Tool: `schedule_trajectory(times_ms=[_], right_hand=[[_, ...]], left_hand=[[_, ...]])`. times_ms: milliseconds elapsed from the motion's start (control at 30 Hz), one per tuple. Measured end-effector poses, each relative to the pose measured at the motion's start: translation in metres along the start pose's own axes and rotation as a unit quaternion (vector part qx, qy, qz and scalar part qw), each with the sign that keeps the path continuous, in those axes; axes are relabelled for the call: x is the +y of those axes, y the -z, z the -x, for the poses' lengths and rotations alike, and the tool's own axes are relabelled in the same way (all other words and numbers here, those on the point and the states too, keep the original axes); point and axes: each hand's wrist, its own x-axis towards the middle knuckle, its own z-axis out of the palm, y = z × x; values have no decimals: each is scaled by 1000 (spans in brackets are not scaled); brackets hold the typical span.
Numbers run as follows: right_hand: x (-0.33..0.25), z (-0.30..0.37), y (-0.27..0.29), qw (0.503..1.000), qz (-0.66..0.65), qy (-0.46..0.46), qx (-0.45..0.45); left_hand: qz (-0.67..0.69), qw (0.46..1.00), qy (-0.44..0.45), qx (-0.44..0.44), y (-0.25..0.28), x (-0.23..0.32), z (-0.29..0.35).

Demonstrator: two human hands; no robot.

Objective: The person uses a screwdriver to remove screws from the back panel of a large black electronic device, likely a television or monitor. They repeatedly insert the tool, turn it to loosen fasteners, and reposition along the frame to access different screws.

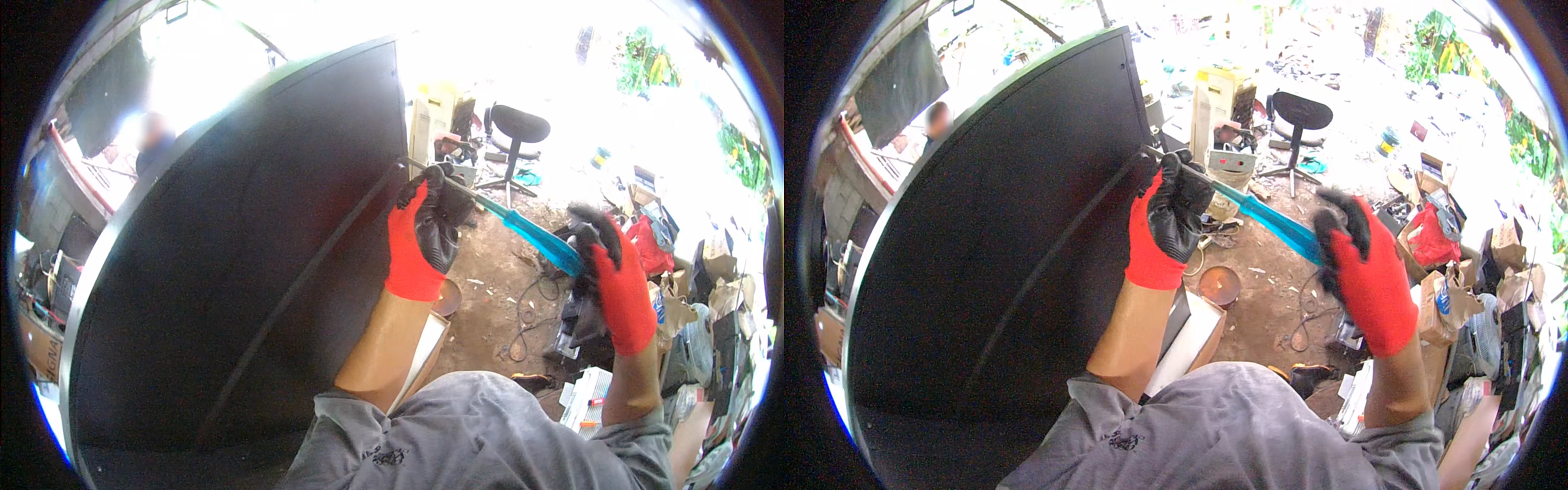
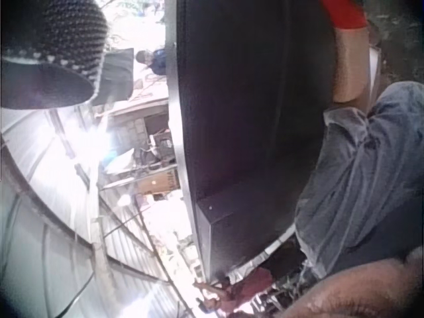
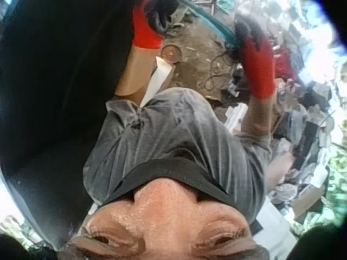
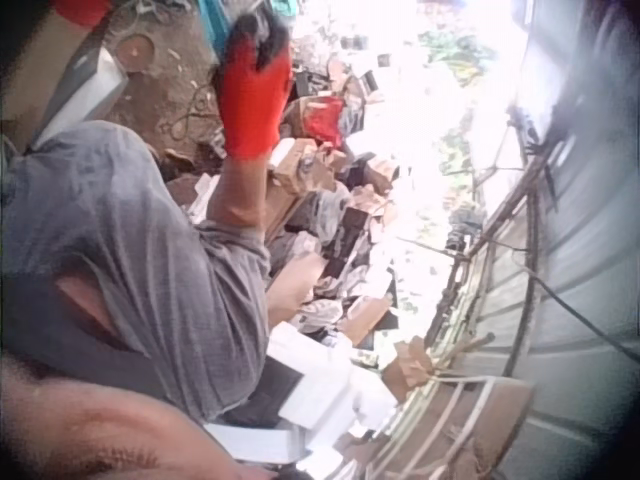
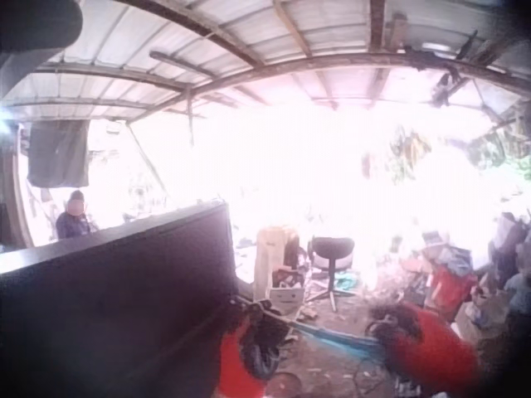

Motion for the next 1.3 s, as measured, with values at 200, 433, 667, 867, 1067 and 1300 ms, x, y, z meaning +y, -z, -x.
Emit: schedule_trajectory(times_ms=[200, 433, 667, 867, 1067, 1300], right_hand=[[-12, 18, -8, 893, -366, -242, -98], [12, 19, -27, 956, 140, 244, 81], [-15, 19, -25, 941, -293, -164, -31], [19, 7, -36, 968, 68, 232, 68], [14, 12, -44, 986, -151, 70, 28], [-6, 2, -28, 998, -58, 16, -22]], left_hand=[[-82, 993, -22, 77, -12, -6, 4], [-12, 998, -9, 54, -16, -2, -3], [15, 998, -14, 52, -13, 1, -1], [19, 999, -26, 31, -14, -2, -2], [-36, 997, -35, 54, -13, -1, -4], [-25, 998, -42, 32, -4, 1, -7]])
